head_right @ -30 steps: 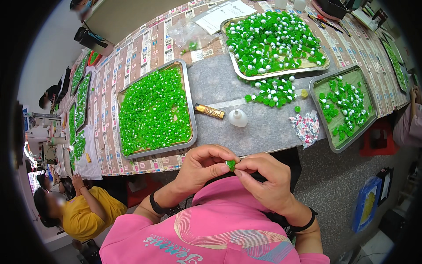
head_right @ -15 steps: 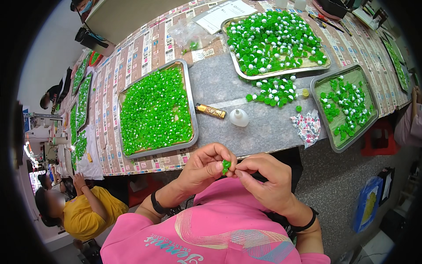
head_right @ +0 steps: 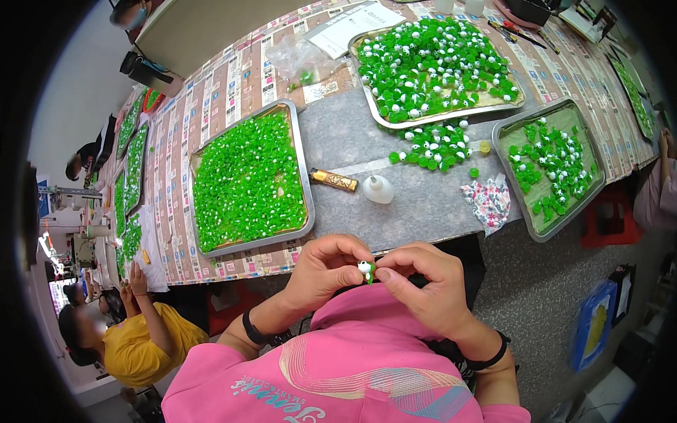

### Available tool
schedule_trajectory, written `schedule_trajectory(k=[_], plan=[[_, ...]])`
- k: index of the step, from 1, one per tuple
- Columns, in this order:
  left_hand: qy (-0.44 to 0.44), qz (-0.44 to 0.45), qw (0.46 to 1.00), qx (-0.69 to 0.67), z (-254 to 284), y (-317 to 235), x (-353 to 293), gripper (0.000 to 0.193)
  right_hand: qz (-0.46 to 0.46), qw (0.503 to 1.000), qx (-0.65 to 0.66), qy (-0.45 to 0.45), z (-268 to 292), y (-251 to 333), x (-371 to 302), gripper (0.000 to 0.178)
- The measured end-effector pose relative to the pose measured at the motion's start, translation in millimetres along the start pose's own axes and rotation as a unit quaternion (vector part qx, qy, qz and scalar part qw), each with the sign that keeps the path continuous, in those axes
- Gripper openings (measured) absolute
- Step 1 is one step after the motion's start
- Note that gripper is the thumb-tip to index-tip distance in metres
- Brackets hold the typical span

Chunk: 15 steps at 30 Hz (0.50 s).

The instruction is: The recorder is assembling small plastic/rubber components, likely toy or decorative parts, by gluing eyes or small dots onto green circular bases at a manufacturing station.

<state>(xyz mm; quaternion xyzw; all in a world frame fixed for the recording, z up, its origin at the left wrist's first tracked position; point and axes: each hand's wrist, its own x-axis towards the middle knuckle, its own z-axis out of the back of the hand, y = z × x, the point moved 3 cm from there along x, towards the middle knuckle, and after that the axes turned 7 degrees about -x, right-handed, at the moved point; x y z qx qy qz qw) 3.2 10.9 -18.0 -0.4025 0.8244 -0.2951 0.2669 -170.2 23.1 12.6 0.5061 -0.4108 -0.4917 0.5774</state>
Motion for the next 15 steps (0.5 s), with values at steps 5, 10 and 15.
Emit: schedule_trajectory(k=[5,10,15], plan=[[-0.026,0.017,0.999,0.024,-8.1,-6.0,1.4,0.022,-0.036,0.997,0.056,0.031,2.7,-6.4,-1.0,0.011],[-0.032,0.019,0.998,0.047,-7.6,-6.0,2.6,0.022,-0.049,0.994,0.086,0.038,3.4,-9.8,-1.3,0.010],[-0.026,0.001,0.995,0.094,-6.0,-6.5,3.7,0.021,-0.030,0.997,0.056,0.037,5.1,-8.5,-0.2,0.008]])
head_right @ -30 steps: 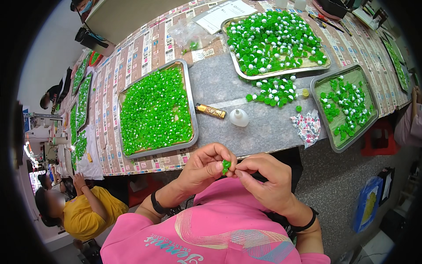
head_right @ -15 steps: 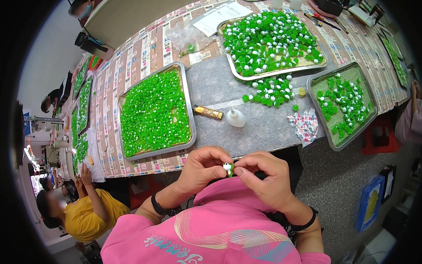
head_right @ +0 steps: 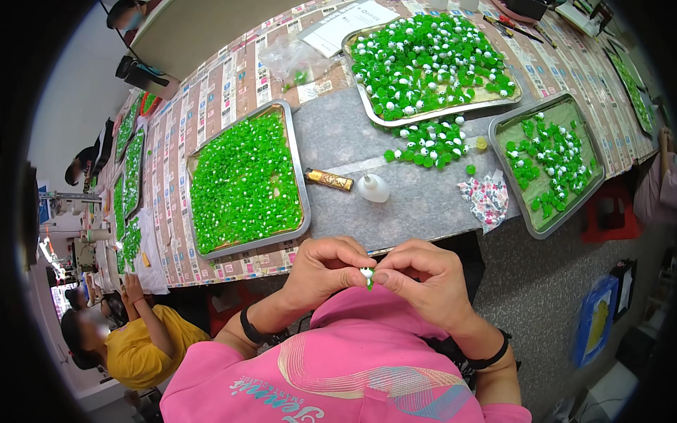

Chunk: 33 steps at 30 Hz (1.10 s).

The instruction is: The recorder is assembling small plastic/rubber components, likely toy or decorative parts, by gluing eyes or small dots onto green circular bases at a manufacturing station.

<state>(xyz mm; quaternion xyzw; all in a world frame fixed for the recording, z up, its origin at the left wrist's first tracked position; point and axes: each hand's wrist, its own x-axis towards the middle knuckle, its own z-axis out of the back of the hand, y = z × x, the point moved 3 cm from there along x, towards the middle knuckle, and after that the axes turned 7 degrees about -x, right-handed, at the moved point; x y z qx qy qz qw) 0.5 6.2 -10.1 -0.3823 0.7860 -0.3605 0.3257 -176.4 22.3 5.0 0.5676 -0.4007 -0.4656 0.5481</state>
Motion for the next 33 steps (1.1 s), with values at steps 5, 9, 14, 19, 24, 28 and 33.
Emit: schedule_trajectory(k=[5,9,14,19,24,28,33], plan=[[0.001,-0.014,0.999,0.042,-0.5,0.6,3.2,0.019,0.012,1.000,-0.027,-0.010,1.1,-0.7,0.2,0.007],[0.002,-0.007,1.000,0.017,-2.3,0.8,5.5,0.018,0.020,0.999,-0.032,-0.009,3.7,-1.4,2.1,0.007],[0.019,-0.015,1.000,-0.014,-6.9,-5.1,8.0,0.020,0.020,1.000,-0.012,-0.011,6.3,-2.5,2.6,0.010],[0.029,-0.034,0.998,-0.036,-6.6,-2.5,9.3,0.021,0.012,0.999,-0.015,-0.027,5.1,4.2,-0.4,0.016],[0.044,-0.066,0.996,0.051,-6.9,-7.3,12.4,0.022,-0.024,0.999,-0.018,-0.019,4.1,4.0,-2.1,0.020],[0.048,-0.064,0.996,0.045,-4.5,-5.0,11.6,0.022,-0.033,0.999,-0.021,-0.018,3.1,1.3,-0.2,0.020],[0.036,-0.040,0.998,0.015,-1.3,-0.2,10.8,0.022,-0.048,0.999,0.009,-0.017,1.7,-1.0,0.7,0.018]])
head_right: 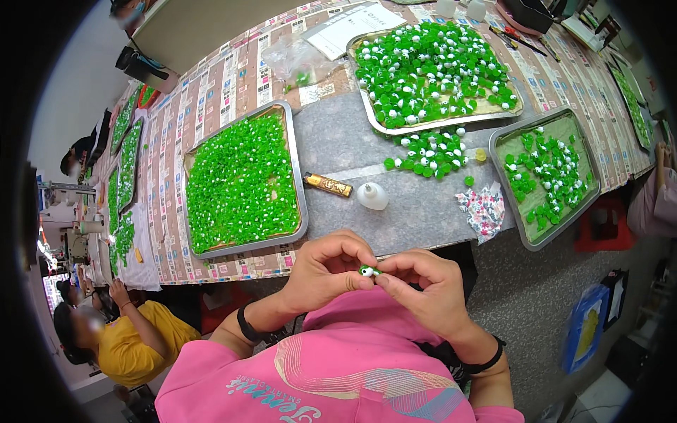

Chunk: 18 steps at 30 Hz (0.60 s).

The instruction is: The recorder is assembling small plastic/rubber components, likely toy or decorative parts, by gluing eyes or small dots onto green circular bases at a manufacturing station.

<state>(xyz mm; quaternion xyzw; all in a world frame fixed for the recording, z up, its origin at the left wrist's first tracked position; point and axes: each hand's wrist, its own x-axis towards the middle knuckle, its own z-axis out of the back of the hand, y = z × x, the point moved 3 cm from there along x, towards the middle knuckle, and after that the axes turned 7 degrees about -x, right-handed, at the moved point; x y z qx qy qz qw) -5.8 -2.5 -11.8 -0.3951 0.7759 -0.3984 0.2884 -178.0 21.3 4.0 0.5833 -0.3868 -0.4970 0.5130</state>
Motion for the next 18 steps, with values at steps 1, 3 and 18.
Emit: schedule_trajectory(k=[1,3,18], plan=[[0.001,0.002,1.000,-0.001,0.5,0.4,-0.3,0.023,0.002,1.000,-0.002,0.005,0.4,0.1,0.1,0.018],[0.002,0.005,1.000,-0.003,1.3,1.6,-0.6,0.023,0.002,1.000,-0.003,0.011,0.6,0.3,0.2,0.018],[-0.022,0.025,0.999,-0.014,-1.5,-4.4,0.9,0.020,0.046,0.998,-0.033,-0.007,1.9,-0.1,2.9,0.018]])
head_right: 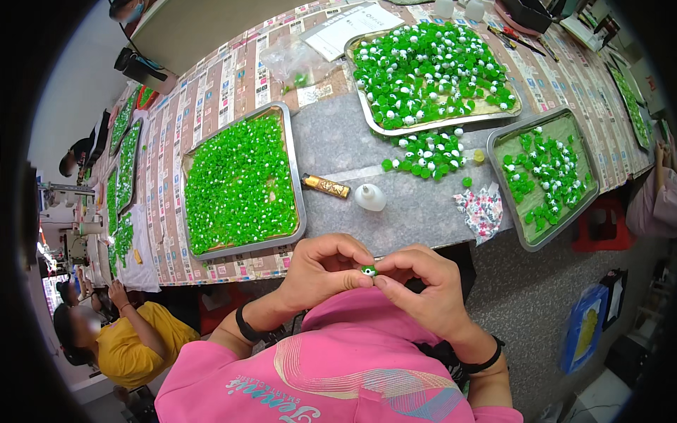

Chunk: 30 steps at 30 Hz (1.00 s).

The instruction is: The recorder is assembling small plastic/rubber components, likely toy or decorative parts, by gluing eyes or small dots onto green circular bases at a manufacturing station.

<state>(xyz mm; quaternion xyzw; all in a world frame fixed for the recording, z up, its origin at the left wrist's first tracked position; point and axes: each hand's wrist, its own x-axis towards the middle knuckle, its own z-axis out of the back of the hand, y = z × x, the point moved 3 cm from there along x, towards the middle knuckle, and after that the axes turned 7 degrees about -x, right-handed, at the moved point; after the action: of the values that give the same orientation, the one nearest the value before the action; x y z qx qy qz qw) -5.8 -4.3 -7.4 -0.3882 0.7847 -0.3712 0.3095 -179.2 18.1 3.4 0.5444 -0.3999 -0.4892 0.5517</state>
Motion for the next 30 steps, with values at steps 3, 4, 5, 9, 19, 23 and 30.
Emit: schedule_trajectory(k=[3,4,5,9,19,23,30], plan=[[0.000,0.004,1.000,0.008,-0.1,-0.6,-0.4,0.019,0.019,1.000,-0.014,0.006,0.7,2.6,0.4,0.016],[0.004,0.002,1.000,0.011,0.1,-0.2,0.1,0.019,0.023,1.000,-0.014,0.009,1.7,2.9,0.8,0.016],[0.007,-0.001,1.000,0.015,0.0,-0.1,0.4,0.019,0.026,0.999,-0.014,0.012,2.2,3.2,0.8,0.015],[0.002,0.010,1.000,0.011,-1.1,-0.7,0.0,0.019,0.008,1.000,0.004,0.017,3.2,1.6,-0.1,0.013],[-0.002,0.004,1.000,0.019,-0.2,-1.1,-0.8,0.021,0.008,1.000,0.015,0.008,0.7,2.0,-3.3,0.015],[-0.004,0.013,0.999,0.044,-2.6,-3.4,0.3,0.021,0.047,0.999,-0.020,0.005,3.6,1.2,-3.4,0.016],[0.020,-0.053,0.993,0.104,-1.8,-2.5,3.2,0.021,-0.056,0.998,-0.003,0.040,-1.3,-1.5,-9.3,0.019]])
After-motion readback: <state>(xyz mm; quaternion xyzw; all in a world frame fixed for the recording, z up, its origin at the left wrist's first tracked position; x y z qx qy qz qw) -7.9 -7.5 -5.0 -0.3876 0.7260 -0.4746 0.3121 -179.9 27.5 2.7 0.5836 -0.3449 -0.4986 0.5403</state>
